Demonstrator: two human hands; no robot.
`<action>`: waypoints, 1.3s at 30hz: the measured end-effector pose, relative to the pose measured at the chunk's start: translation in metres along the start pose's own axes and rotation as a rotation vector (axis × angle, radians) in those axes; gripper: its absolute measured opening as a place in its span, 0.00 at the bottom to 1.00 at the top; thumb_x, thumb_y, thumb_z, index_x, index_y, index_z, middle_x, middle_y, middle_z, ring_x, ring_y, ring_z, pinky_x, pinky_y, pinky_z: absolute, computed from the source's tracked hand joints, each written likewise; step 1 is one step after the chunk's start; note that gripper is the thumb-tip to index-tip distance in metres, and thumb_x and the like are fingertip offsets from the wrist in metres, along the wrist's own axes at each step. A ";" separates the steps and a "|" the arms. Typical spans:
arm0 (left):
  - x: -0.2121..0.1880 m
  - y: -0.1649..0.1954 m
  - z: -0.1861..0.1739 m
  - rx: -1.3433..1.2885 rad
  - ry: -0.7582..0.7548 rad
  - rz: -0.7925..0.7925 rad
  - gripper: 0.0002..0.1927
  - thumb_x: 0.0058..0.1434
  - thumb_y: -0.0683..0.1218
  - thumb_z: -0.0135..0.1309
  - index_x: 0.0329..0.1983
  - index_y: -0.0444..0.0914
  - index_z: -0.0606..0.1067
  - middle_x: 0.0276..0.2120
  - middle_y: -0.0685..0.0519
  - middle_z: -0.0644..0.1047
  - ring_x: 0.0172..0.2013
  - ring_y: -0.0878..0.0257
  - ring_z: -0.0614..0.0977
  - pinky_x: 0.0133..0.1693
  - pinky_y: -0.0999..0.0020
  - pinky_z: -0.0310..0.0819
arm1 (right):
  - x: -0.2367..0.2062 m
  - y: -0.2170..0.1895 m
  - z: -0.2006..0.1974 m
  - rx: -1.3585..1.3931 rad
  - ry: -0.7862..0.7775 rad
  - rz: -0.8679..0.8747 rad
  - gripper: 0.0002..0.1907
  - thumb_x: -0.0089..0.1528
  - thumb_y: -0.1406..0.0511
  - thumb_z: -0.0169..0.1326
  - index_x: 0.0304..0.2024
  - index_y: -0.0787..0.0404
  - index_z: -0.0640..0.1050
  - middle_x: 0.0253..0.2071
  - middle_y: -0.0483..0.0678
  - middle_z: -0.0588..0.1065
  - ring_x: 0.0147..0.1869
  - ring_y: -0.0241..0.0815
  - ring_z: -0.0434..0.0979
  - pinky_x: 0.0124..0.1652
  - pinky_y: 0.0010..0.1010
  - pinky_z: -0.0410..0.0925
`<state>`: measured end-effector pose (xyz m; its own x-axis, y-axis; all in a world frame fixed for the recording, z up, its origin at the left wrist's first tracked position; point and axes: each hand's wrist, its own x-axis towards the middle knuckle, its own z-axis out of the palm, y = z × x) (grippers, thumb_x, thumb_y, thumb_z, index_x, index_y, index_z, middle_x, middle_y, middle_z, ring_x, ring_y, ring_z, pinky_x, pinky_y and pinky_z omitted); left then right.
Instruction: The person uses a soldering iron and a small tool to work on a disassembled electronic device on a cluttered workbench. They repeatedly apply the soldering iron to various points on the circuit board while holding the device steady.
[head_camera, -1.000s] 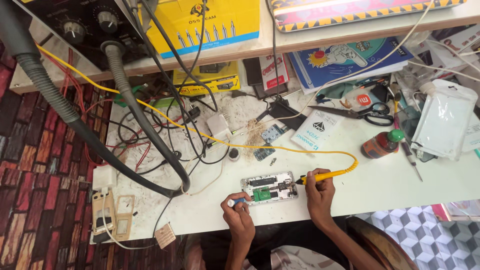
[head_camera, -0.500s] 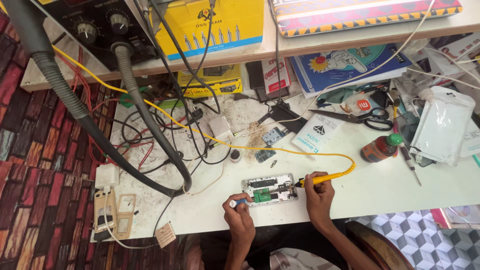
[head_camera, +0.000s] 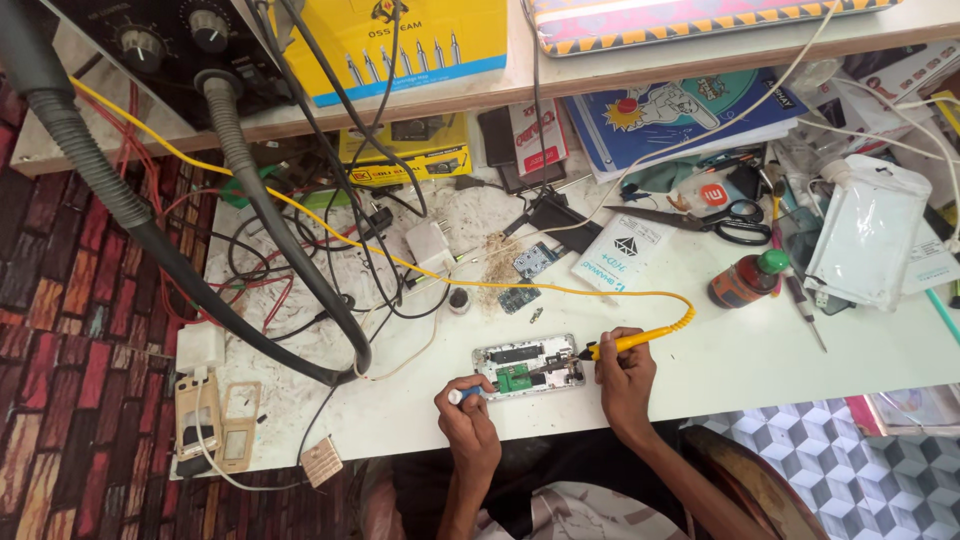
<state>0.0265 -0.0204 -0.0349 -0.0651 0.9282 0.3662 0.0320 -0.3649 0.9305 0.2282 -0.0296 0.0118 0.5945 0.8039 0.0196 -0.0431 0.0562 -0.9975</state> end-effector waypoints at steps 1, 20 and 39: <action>-0.001 0.000 0.000 0.022 0.002 0.019 0.11 0.77 0.47 0.36 0.53 0.34 0.61 0.36 0.47 0.78 0.21 0.71 0.64 0.24 0.74 0.60 | -0.001 0.000 -0.001 0.006 -0.001 0.002 0.07 0.70 0.66 0.49 0.41 0.63 0.69 0.22 0.41 0.68 0.21 0.27 0.63 0.22 0.20 0.60; -0.008 -0.006 -0.002 0.093 0.007 0.120 0.11 0.80 0.48 0.36 0.53 0.35 0.61 0.37 0.45 0.78 0.30 0.65 0.74 0.35 0.70 0.69 | -0.003 0.002 -0.008 0.191 0.029 0.031 0.12 0.74 0.59 0.46 0.44 0.62 0.67 0.26 0.42 0.66 0.23 0.29 0.63 0.25 0.22 0.61; -0.005 -0.005 -0.003 0.093 -0.013 0.052 0.11 0.78 0.48 0.37 0.52 0.34 0.60 0.36 0.45 0.79 0.25 0.66 0.71 0.30 0.70 0.66 | -0.001 0.010 -0.010 0.050 -0.014 0.027 0.15 0.73 0.56 0.47 0.44 0.62 0.68 0.21 0.42 0.68 0.21 0.30 0.70 0.22 0.20 0.59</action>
<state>0.0232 -0.0233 -0.0412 -0.0484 0.9095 0.4129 0.1272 -0.4045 0.9057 0.2349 -0.0357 0.0010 0.5810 0.8139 -0.0062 -0.0991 0.0632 -0.9931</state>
